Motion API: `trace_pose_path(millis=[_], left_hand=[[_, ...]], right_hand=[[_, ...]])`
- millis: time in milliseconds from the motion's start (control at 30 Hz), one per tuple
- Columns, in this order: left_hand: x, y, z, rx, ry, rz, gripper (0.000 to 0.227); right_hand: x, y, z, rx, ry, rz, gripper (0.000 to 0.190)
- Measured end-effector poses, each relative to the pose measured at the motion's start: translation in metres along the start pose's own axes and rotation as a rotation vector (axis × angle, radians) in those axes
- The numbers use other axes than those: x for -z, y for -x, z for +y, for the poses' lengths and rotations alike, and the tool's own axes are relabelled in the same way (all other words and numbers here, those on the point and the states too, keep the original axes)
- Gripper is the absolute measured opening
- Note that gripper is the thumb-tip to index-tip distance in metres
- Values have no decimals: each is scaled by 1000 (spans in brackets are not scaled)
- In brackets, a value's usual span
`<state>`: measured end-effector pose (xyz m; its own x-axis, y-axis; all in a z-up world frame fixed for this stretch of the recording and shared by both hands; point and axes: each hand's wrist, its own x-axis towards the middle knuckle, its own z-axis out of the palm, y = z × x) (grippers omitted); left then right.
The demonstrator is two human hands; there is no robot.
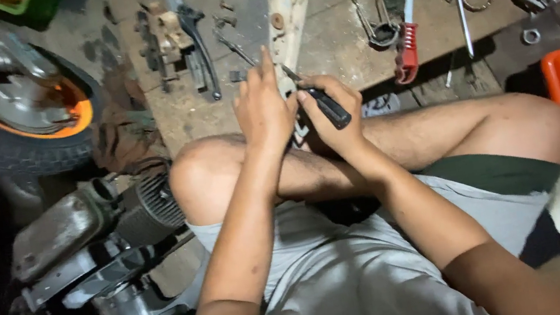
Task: The person handles a blue plastic cover and a white metal part, placing them on a workbench. They then use a wire brush to scrub the surface of the metal part, followed by using a screwdriver to scrape and clean specific areas of the component.
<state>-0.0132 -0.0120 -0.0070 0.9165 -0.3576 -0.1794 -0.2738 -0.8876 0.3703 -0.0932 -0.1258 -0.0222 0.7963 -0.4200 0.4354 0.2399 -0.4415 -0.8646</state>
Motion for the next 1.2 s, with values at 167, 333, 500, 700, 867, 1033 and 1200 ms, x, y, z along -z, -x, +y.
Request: trace_pose_path(millis=[167,333,500,700,867,1033,1200], left_hand=[[20,-3,5,-25,13,15,90],[0,-2,-4,-50,-22,-10,92],[0,0,-5,-47,4,-38,95],[0,4,3,-72,-77,-29,100],[-3,5,5,-80,-105,-30,103],[1,6,7,-79,-99,-21,106],[4,7,8,-82,-98,-2,104]], right_hand=[[-7,-7,2,-43,29,43,12],[1,-10,5,-220,57,-141,24],[2,-19,9,-301,26,-131,14],[0,-16,17,-358,23,-83,6],[6,-30,18,-346,22,0,10],[2,-34,24,-352,-18,-49,12],[1,-25,36,-305,73,-96,11]])
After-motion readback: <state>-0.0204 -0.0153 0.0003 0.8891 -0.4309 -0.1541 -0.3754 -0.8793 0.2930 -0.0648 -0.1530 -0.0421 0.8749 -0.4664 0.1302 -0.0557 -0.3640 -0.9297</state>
